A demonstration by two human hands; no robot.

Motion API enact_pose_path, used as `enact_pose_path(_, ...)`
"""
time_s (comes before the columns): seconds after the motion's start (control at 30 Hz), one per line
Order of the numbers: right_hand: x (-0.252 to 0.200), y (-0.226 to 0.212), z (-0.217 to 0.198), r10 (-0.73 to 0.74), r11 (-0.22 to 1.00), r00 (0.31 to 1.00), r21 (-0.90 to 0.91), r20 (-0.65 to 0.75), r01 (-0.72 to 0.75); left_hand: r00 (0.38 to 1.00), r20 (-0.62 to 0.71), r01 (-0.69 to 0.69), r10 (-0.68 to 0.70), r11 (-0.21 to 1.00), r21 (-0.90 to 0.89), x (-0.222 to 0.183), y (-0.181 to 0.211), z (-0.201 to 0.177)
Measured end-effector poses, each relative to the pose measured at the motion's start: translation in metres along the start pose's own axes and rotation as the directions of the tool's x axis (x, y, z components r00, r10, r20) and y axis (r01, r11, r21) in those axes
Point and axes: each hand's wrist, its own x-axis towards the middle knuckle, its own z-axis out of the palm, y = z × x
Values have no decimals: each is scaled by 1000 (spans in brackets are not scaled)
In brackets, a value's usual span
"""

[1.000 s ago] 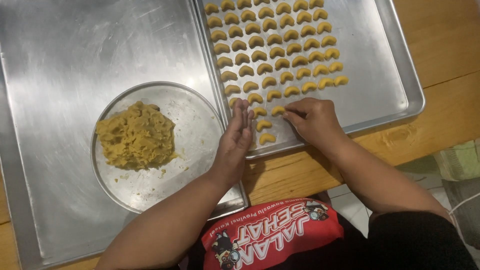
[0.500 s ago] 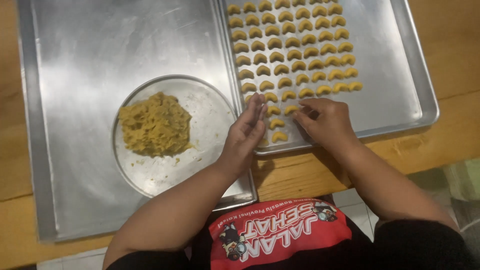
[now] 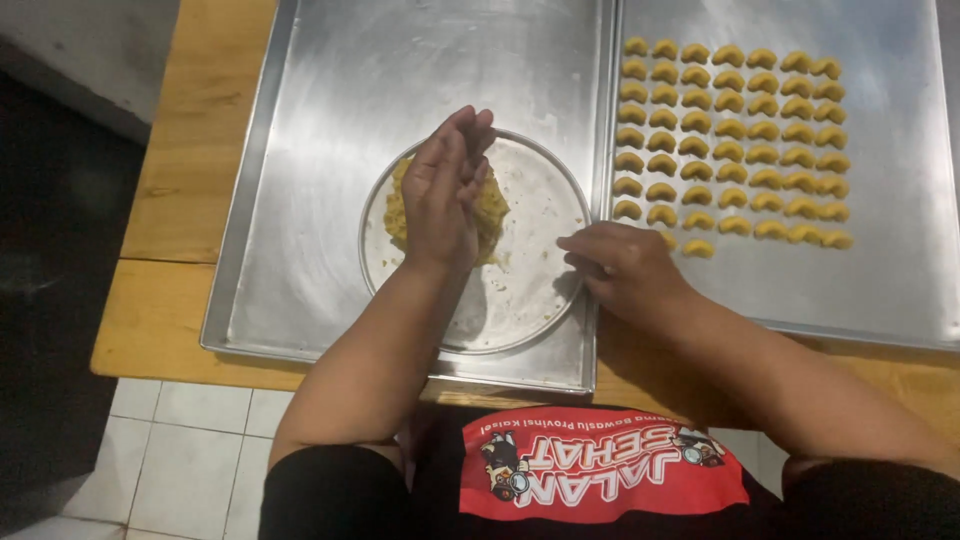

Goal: The person is manually shaping dough into crescent-shaped cookies by pinching off small pieces, rolling them into balls, and curving them before placing them on a baking tray.

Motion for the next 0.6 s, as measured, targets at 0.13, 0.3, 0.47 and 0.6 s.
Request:
enact_pose_path(0.13, 26, 7, 55, -54, 996, 999, 64, 4, 54, 997, -70, -40, 43, 999, 35, 11, 9, -10)
enact_pose_path(0.3, 57, 11, 98, -306, 952, 950, 53, 66, 303, 994, -97, -43, 44, 999, 4, 17, 18, -16)
enact_pose_path(0.47, 40, 38, 138, -371, 923, 927, -84, 52, 374, 991, -124, 38, -51, 994, -107, 19, 1, -15)
enact_pose_path(0.6, 31, 35, 135, -333, 905, 934, -234, 133, 356, 989, -106, 94, -107, 988, -119, 17, 2, -11)
